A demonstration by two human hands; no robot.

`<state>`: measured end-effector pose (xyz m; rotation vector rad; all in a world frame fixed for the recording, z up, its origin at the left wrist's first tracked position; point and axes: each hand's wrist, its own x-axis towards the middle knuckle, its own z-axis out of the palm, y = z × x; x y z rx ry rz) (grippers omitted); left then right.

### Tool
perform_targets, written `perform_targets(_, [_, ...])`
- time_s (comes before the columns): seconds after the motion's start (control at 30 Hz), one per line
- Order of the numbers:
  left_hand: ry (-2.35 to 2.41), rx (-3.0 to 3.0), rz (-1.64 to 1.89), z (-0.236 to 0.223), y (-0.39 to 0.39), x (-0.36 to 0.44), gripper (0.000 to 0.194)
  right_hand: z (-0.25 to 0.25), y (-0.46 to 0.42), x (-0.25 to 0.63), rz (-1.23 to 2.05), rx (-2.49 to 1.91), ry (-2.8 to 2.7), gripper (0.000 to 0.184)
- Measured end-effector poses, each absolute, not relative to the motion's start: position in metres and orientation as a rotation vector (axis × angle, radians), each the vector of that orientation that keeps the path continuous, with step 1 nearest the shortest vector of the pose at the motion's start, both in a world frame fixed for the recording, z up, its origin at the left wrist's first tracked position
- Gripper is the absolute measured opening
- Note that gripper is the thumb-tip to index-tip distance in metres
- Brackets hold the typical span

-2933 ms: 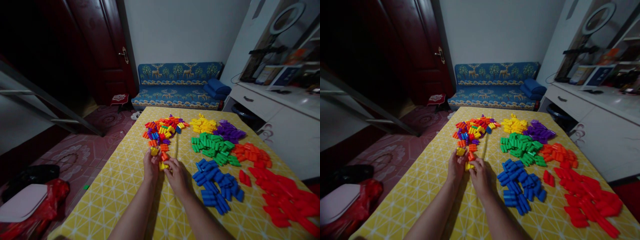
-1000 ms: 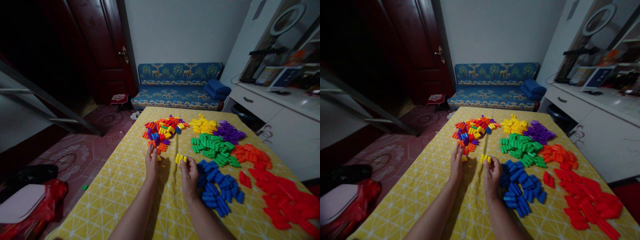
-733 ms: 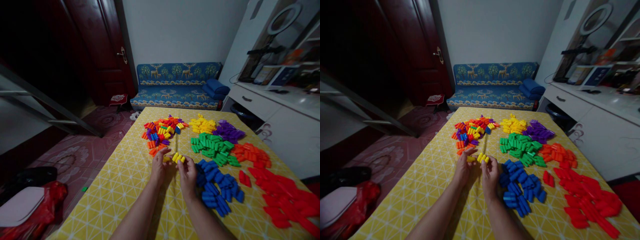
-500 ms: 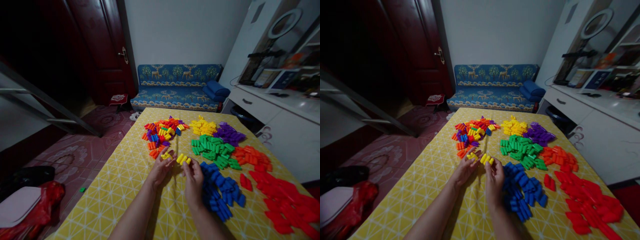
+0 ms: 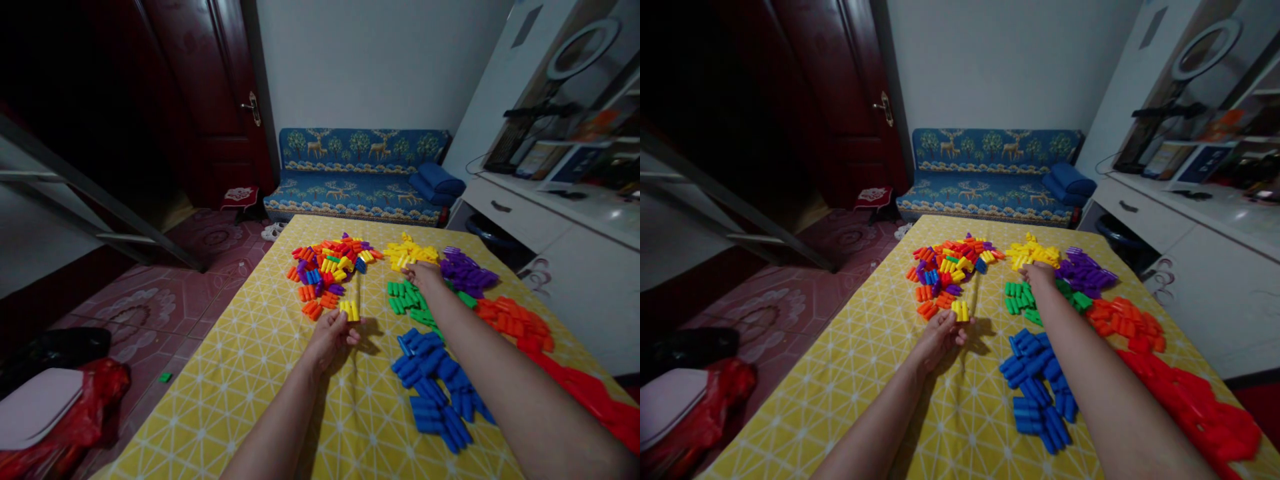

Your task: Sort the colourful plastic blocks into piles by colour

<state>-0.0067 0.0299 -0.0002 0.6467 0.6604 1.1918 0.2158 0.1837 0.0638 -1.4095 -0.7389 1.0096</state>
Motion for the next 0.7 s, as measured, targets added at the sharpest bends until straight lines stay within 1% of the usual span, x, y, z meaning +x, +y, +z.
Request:
perform_targets(0.1, [0.682,0.639,1.202,-0.002,0.03,-0.005,0.049,0.064,0.184,0.21,0.967,-1.426,-0.725,0.032])
perform_targets(0.2, [0.703,0.598,1.227,-0.001,0.029,-0.003,0.05,0.061,0.165,0.191,0.971,-1.39,-0.791,0.037])
perform_targets(0.33, [0.724,0.574,1.242,0.003,0.028,-0.001,0.054,0.056,0.119,0.156,1.179,-1.335,-1.027,0.03])
perform_targets(0.43, [0.755,0.583,1.248,0.003,0.029,-0.001,0.056,0.056,0.088,0.136,1.37,-1.278,-1.382,0.036])
perform_targets(0.5, [0.78,0.599,1.256,0.002,0.028,-0.001,0.056,0.056,0.078,0.13,1.416,-1.222,-1.552,0.036])
perform_targets(0.63, [0.787,0.636,1.305,0.0,0.026,0.003,0.052,0.057,0.085,0.138,1.467,-1.313,-1.401,0.033])
perform_targets(0.7, [0.775,0.628,1.327,-0.003,0.025,0.005,0.049,0.057,0.099,0.15,1.431,-1.382,-1.268,0.03])
